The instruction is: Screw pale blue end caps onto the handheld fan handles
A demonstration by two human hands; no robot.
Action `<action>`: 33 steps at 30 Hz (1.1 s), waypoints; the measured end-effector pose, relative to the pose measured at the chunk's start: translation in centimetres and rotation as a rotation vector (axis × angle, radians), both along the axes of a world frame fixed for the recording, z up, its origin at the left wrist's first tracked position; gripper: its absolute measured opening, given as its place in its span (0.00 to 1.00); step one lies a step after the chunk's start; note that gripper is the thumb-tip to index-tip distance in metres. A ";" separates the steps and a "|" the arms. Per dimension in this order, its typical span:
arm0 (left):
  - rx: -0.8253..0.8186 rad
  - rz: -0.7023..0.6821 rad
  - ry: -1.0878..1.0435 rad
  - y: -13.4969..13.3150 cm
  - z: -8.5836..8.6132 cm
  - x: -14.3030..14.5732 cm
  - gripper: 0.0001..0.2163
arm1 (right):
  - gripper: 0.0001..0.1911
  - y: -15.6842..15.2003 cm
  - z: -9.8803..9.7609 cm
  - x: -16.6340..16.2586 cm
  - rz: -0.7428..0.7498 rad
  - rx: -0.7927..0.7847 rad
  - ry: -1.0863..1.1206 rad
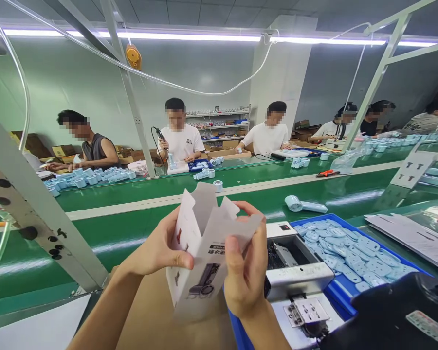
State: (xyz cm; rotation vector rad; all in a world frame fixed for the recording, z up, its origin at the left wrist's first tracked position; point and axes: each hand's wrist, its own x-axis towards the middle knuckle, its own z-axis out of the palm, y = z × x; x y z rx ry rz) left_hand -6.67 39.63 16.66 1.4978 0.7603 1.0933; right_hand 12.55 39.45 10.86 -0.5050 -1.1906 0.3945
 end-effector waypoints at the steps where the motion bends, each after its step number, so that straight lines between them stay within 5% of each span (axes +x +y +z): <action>1: 0.007 0.028 -0.005 0.0 0.0 0.2 0.43 | 0.15 0.1 0.0 -0.1 0.000 -0.011 0.004; 6: 0.138 0.208 0.105 -0.8 0.4 1.6 0.25 | 0.32 0.5 -0.2 -0.5 -0.078 -0.026 0.045; 12: 0.577 0.185 0.538 -3.4 1.2 2.3 0.49 | 0.46 -0.7 0.2 -0.6 0.153 -0.107 -0.073; 16: 0.687 0.288 0.732 -3.8 0.6 2.5 0.58 | 0.53 -1.4 0.6 -1.1 0.052 -0.030 -0.032; 19: 0.760 0.436 0.775 -3.8 0.3 2.7 0.61 | 0.43 -1.6 0.3 -1.4 -0.003 -0.067 -0.081; 22: 0.728 0.309 0.787 -4.3 1.6 2.1 0.61 | 0.29 -1.7 -0.3 -1.2 -0.013 -0.120 -0.047; 26: 0.616 0.080 0.643 -5.1 3.9 0.4 0.45 | 0.25 -2.0 -0.4 -0.5 0.084 -0.058 -0.023; 30: 0.575 0.117 0.415 -4.5 3.9 -0.5 0.28 | 0.28 -2.2 0.3 -0.4 0.279 -0.027 -0.155; 33: 0.672 0.158 0.364 -3.5 3.2 -0.4 0.15 | 0.17 -2.0 0.8 -0.1 0.165 0.001 -0.187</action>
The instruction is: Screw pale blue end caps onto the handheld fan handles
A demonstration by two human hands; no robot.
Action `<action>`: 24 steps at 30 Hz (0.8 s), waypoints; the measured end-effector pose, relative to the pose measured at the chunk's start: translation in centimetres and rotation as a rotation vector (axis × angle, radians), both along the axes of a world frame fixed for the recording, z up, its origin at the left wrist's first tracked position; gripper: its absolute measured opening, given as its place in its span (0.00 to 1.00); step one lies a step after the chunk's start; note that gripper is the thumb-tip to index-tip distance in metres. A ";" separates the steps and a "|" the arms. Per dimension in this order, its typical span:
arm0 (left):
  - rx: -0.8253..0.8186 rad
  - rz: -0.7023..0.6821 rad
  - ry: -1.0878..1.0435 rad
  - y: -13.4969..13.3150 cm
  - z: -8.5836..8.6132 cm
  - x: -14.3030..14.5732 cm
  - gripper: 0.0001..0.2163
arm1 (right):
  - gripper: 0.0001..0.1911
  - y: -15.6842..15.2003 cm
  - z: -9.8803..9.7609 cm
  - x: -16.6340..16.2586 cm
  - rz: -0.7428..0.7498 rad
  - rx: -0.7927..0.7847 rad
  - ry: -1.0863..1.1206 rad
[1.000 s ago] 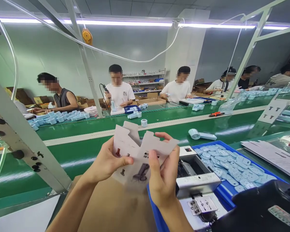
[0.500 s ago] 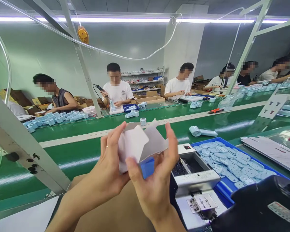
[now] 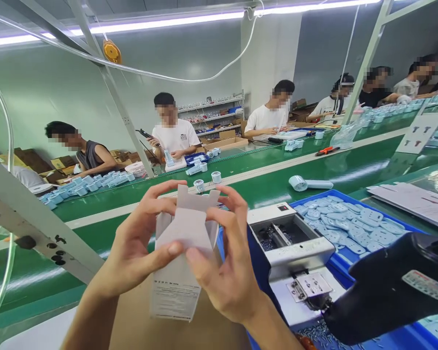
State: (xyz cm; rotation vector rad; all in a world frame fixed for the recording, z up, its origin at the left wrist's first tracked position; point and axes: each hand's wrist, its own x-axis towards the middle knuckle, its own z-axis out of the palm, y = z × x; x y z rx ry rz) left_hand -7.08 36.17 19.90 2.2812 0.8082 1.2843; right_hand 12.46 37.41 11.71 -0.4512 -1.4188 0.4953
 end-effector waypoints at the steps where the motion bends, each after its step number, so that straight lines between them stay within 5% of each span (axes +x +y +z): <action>1: 0.070 0.017 0.013 0.3 -0.2 0.1 0.15 | 0.12 0.1 0.1 0.2 -0.048 0.021 -0.002; 3: 0.207 0.059 0.062 0.8 -0.4 0.2 0.16 | 0.04 0.3 0.4 0.7 -0.099 0.080 -0.008; 6: 0.302 0.071 0.075 1.2 -0.7 0.2 0.17 | 0.11 0.5 0.6 1.3 -0.076 0.147 -0.018; 15: 0.154 -0.025 -0.057 1.4 -1.7 0.1 0.20 | 0.08 0.9 -0.2 1.1 0.039 0.168 -0.083; 22: 0.175 0.016 0.147 1.2 -1.9 1.8 0.14 | 0.08 1.2 -0.6 1.3 -0.063 0.253 -0.017; 24: 0.126 0.044 0.100 1.4 -2.6 2.8 0.20 | 0.08 1.3 -0.5 1.3 -0.100 0.242 -0.014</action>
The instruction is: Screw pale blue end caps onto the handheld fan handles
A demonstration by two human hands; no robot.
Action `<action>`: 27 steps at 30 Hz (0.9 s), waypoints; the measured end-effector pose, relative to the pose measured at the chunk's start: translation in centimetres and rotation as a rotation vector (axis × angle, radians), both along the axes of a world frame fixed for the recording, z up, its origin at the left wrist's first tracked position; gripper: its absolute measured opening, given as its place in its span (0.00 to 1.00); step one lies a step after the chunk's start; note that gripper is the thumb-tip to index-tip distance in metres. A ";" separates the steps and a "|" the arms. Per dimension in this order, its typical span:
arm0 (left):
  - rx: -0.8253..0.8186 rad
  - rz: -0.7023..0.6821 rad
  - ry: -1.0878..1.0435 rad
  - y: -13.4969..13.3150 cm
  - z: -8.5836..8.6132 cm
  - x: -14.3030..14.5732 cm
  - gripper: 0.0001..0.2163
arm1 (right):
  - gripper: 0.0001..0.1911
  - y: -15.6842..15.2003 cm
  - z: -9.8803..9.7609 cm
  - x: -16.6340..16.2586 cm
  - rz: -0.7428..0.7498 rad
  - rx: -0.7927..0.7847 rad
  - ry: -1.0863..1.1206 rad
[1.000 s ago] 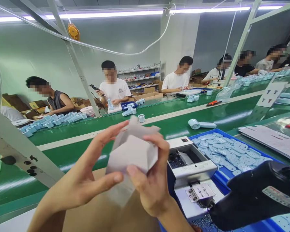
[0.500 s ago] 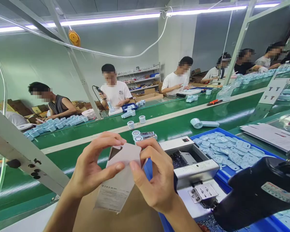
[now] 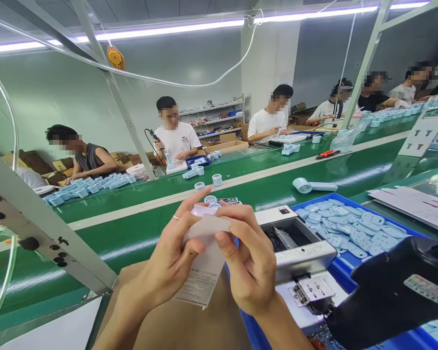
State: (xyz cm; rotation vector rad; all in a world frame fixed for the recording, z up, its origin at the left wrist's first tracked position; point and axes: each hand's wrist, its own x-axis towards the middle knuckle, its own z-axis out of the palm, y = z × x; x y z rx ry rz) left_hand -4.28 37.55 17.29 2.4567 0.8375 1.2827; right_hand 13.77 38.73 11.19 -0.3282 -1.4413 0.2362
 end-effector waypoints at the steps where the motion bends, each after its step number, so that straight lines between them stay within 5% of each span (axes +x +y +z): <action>1: 0.004 -0.004 -0.038 0.2 -0.4 0.4 0.23 | 0.08 0.0 0.1 0.0 -0.021 0.002 0.000; 4: 0.164 0.003 -0.137 1.0 -1.4 0.7 0.22 | 0.13 -0.4 0.2 -0.4 -0.178 0.062 0.010; 7: 0.425 0.061 -0.168 1.7 -1.9 0.0 0.18 | 0.28 -1.1 0.3 -0.9 -0.331 0.152 -0.011; 10: 0.614 0.074 -0.151 2.1 -1.8 -0.6 0.18 | 0.36 -1.7 0.7 -1.3 -0.290 0.259 -0.073; 18: 0.795 0.066 -0.168 2.6 -1.6 -0.4 0.15 | 0.22 -1.5 0.8 -1.8 -0.254 0.250 -0.029; 27: 0.738 0.115 -0.198 1.7 -2.4 0.5 0.10 | 0.11 -2.6 1.2 -2.2 -0.230 0.093 0.002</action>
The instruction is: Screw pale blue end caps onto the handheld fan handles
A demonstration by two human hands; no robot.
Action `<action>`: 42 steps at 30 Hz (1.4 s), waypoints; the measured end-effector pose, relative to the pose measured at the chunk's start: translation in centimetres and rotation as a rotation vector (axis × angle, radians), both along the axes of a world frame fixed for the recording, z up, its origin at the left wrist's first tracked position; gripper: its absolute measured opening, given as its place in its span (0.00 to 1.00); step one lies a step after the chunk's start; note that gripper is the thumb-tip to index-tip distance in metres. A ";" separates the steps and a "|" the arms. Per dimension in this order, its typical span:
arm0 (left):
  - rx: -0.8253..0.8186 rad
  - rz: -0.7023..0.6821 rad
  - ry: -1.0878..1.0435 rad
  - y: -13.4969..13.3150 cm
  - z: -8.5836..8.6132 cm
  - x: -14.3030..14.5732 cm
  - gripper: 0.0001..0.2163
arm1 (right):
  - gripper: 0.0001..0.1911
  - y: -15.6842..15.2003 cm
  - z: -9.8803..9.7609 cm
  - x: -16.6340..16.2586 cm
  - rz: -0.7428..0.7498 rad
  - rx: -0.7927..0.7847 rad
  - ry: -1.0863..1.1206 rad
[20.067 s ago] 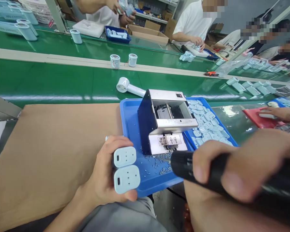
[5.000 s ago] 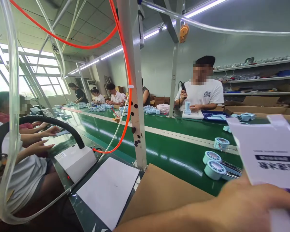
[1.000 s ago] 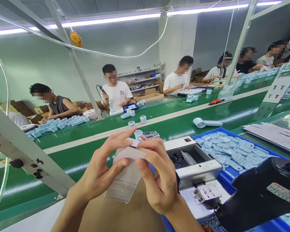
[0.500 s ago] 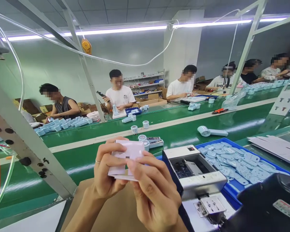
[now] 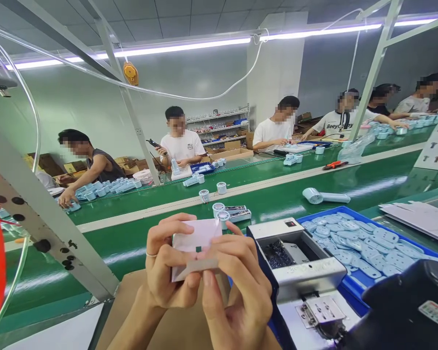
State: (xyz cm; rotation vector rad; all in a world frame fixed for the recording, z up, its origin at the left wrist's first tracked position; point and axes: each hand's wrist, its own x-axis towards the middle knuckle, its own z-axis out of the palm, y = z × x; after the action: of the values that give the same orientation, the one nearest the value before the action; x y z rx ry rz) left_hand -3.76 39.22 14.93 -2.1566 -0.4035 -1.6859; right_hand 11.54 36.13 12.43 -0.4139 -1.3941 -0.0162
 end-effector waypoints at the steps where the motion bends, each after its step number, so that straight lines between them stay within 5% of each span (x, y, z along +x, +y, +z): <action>1: -0.001 -0.015 -0.045 0.1 -0.2 0.1 0.11 | 0.13 0.0 0.0 -0.2 0.009 0.017 0.003; 5: -0.035 -0.108 -0.190 0.7 -0.8 0.0 0.15 | 0.21 -0.2 -0.4 -0.9 0.071 0.110 0.023; 14: 0.145 0.028 -0.105 0.3 0.1 -0.2 0.12 | 0.14 -0.5 -0.9 -0.8 0.086 0.072 -0.031; 17: 0.169 0.015 -0.087 0.0 -0.3 0.2 0.10 | 0.08 -0.4 -1.5 -1.0 0.059 -0.073 0.100; 19: 0.138 -0.061 -0.187 -0.4 -0.8 0.9 0.03 | 0.19 -0.3 -1.8 -1.3 0.217 -0.215 0.157; 20: 0.103 -0.108 -0.247 -0.7 -1.0 1.2 0.03 | 0.24 -0.3 -1.9 -1.4 0.353 -0.276 0.156; 22: -0.038 -0.178 -0.290 -1.5 -1.2 1.8 0.17 | 0.24 -0.4 -2.0 -1.3 0.575 -0.379 0.135; 26: -0.542 -0.134 -0.108 -3.9 -0.1 2.6 0.34 | 0.20 -0.6 -1.8 -0.8 0.448 -0.428 0.282; 30: -0.802 -0.095 -0.091 -5.3 0.8 3.2 0.24 | 0.16 -0.6 -1.3 -0.5 0.279 -0.371 0.335; 33: -0.894 -0.221 -0.167 -5.1 0.5 3.6 0.17 | 0.09 -0.8 -0.9 -0.7 0.195 -0.289 0.319; 37: -0.917 -0.377 -0.337 -4.7 -0.3 4.1 0.14 | 0.08 -1.2 -0.7 -1.2 0.299 -0.272 0.373; 42: -0.931 -0.384 -0.375 -5.0 -0.4 4.7 0.14 | 0.05 -1.3 -0.7 -1.1 0.223 -0.280 0.345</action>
State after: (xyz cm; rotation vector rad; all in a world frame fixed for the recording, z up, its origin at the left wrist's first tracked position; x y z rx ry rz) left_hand 0.90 34.27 14.50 -2.6283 -1.1224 -2.4757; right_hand 10.42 34.81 11.73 -0.4659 -1.0951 0.4196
